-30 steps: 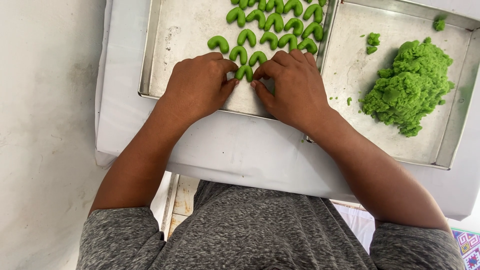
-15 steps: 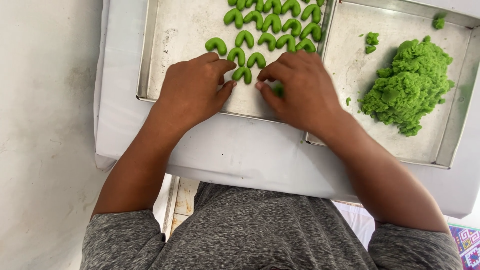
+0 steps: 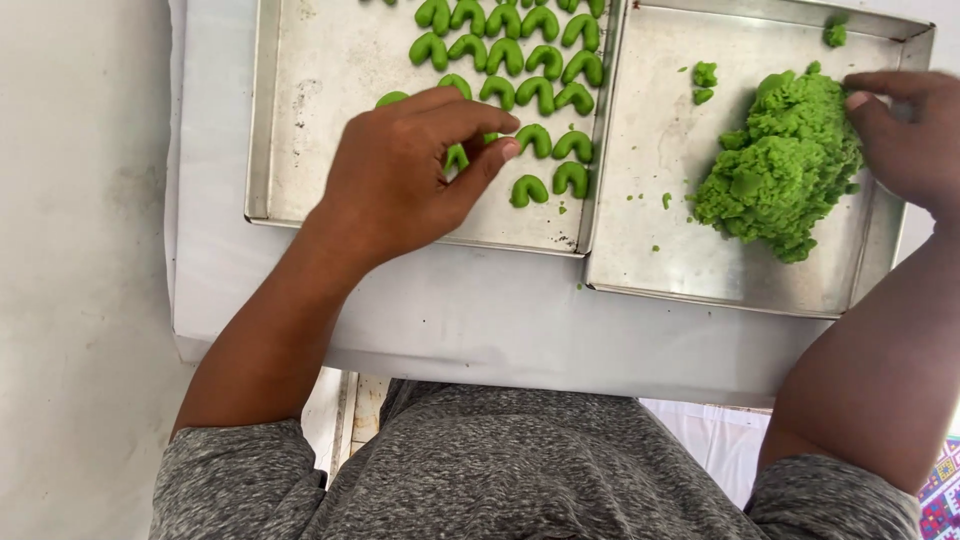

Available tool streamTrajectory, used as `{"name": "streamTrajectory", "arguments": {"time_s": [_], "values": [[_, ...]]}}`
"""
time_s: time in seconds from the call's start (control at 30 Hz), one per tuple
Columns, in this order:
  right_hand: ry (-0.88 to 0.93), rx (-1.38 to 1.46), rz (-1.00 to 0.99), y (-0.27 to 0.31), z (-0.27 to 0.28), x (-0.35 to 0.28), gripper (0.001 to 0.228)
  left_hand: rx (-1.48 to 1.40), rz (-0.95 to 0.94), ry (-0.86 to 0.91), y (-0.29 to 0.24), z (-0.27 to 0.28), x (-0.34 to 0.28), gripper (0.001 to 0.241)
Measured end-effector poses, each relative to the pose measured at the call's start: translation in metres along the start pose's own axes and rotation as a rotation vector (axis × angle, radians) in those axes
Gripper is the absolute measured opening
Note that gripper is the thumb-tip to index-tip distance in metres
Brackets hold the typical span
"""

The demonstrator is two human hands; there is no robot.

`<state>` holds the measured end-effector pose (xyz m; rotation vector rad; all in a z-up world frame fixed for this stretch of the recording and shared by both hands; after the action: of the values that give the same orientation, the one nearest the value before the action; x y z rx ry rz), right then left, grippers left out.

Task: A person manually shapes green dough into crescent-like pastries by rolling them between their palms and bending them, then arranging them neatly on a metal tray.

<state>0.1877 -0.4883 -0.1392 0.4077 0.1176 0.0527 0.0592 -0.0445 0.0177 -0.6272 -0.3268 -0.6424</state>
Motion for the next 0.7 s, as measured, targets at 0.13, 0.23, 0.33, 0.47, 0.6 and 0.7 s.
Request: {"name": "streamTrajectory", "arguments": {"time_s": [0.13,0.23,0.33,0.47,0.6,0.7], "values": [[0.052,0.252,-0.092,0.000,0.000,-0.010,0.029,-0.027,-0.050,0.033,-0.009,-0.027,0.010,0.007],[0.072,0.328,-0.080,0.003,0.003,-0.016,0.022,-0.101,-0.051,0.029,-0.019,-0.036,0.014,0.008],[0.026,0.232,-0.077,0.030,0.018,-0.024,0.015,-0.133,-0.076,0.027,-0.023,-0.045,0.016,0.007],[-0.033,-0.057,-0.046,0.054,0.030,-0.037,0.035,-0.179,-0.058,0.020,-0.027,-0.051,0.015,0.006],[-0.038,-0.013,-0.027,0.074,0.039,-0.041,0.022,-0.187,-0.053,-0.010,-0.028,-0.052,0.015,0.006],[-0.014,0.028,-0.130,0.066,0.035,-0.039,0.025,-0.234,-0.033,-0.060,-0.027,-0.056,0.011,0.006]]}}
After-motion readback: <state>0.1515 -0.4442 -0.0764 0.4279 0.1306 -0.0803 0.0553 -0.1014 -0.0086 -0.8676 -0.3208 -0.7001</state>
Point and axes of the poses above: each hand's wrist, its own x-axis towards the middle knuckle, its own z-axis out of the back of the hand, y = z × x, the point moved 8 cm from there along x, towards the middle knuckle, and after that the axes turned 10 degrees about -z, right-handed, at the moved point
